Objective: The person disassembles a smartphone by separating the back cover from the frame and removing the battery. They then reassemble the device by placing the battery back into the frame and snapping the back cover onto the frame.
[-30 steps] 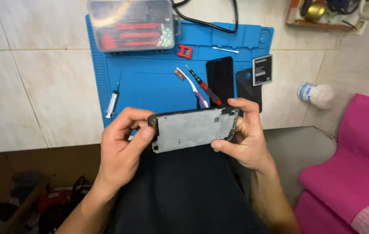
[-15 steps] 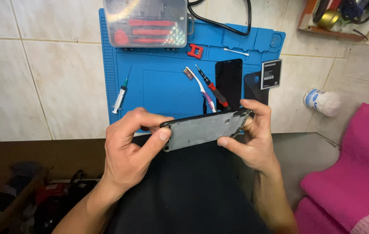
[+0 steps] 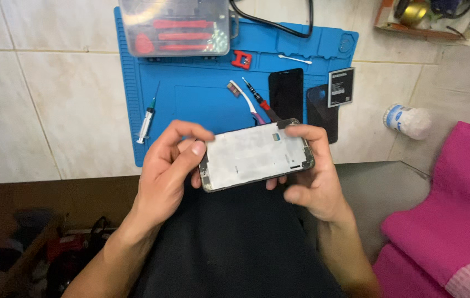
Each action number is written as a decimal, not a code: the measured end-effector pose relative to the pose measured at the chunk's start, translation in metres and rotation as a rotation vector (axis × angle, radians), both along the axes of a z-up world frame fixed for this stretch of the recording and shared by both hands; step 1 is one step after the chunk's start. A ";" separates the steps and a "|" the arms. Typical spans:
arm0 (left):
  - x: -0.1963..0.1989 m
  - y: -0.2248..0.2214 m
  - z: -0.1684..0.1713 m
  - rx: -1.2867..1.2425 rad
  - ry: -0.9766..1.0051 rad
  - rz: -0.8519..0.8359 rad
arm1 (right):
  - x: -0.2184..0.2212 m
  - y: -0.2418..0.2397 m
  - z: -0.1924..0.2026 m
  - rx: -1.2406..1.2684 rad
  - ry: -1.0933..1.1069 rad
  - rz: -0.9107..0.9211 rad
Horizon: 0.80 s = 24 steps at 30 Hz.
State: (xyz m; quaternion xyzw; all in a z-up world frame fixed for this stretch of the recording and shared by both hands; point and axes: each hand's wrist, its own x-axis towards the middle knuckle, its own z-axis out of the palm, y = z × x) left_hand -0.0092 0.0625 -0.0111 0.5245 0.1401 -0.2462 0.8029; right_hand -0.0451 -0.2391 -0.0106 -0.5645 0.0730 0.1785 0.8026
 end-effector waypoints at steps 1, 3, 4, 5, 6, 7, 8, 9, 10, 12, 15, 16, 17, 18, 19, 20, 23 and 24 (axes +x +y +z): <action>0.001 0.001 0.001 -0.005 -0.001 -0.003 | 0.002 0.004 0.005 -0.005 -0.001 -0.003; 0.001 0.003 0.004 -0.009 0.027 0.007 | 0.006 0.013 0.015 -0.052 -0.033 -0.082; 0.001 0.002 0.003 -0.013 0.026 0.007 | 0.002 0.006 0.013 -0.055 -0.034 -0.082; 0.000 0.002 0.002 -0.040 0.055 0.019 | -0.001 0.001 0.010 -0.213 -0.063 -0.080; -0.001 0.002 0.002 -0.067 0.084 0.031 | -0.005 -0.005 0.008 -0.370 -0.091 -0.078; -0.001 0.002 0.003 -0.068 0.085 0.031 | -0.008 -0.002 0.012 -0.371 -0.090 -0.077; -0.002 0.002 0.004 -0.107 0.117 0.051 | -0.012 0.002 0.015 -0.424 -0.096 -0.090; -0.002 0.001 0.005 -0.147 0.146 0.070 | -0.015 0.005 0.020 -0.479 -0.103 -0.105; -0.004 0.002 0.006 -0.151 0.146 0.070 | -0.015 0.006 0.021 -0.482 -0.104 -0.105; -0.008 -0.002 0.005 -0.201 0.205 0.081 | -0.017 0.007 0.026 -0.505 -0.185 -0.161; -0.006 0.004 -0.003 -0.176 0.169 0.074 | -0.006 0.013 0.045 -0.518 -0.224 -0.186; -0.005 0.005 -0.002 -0.181 0.171 0.070 | -0.007 0.013 0.044 -0.524 -0.223 -0.188; -0.004 0.006 -0.001 -0.105 0.109 0.044 | -0.008 0.013 0.044 -0.508 -0.228 -0.200; -0.003 0.007 0.000 -0.029 0.047 0.018 | -0.009 0.013 0.043 -0.493 -0.233 -0.212; 0.000 0.009 0.013 -0.033 0.047 0.016 | -0.012 0.014 0.043 -0.497 -0.234 -0.213; 0.002 0.010 0.026 0.090 -0.014 -0.079 | -0.014 0.014 0.044 -0.503 -0.234 -0.179; -0.003 0.016 0.033 0.231 -0.166 -0.186 | -0.019 0.017 0.043 -0.457 -0.210 -0.181; -0.006 0.018 0.030 0.252 -0.255 -0.192 | -0.020 0.018 0.043 -0.402 -0.187 -0.212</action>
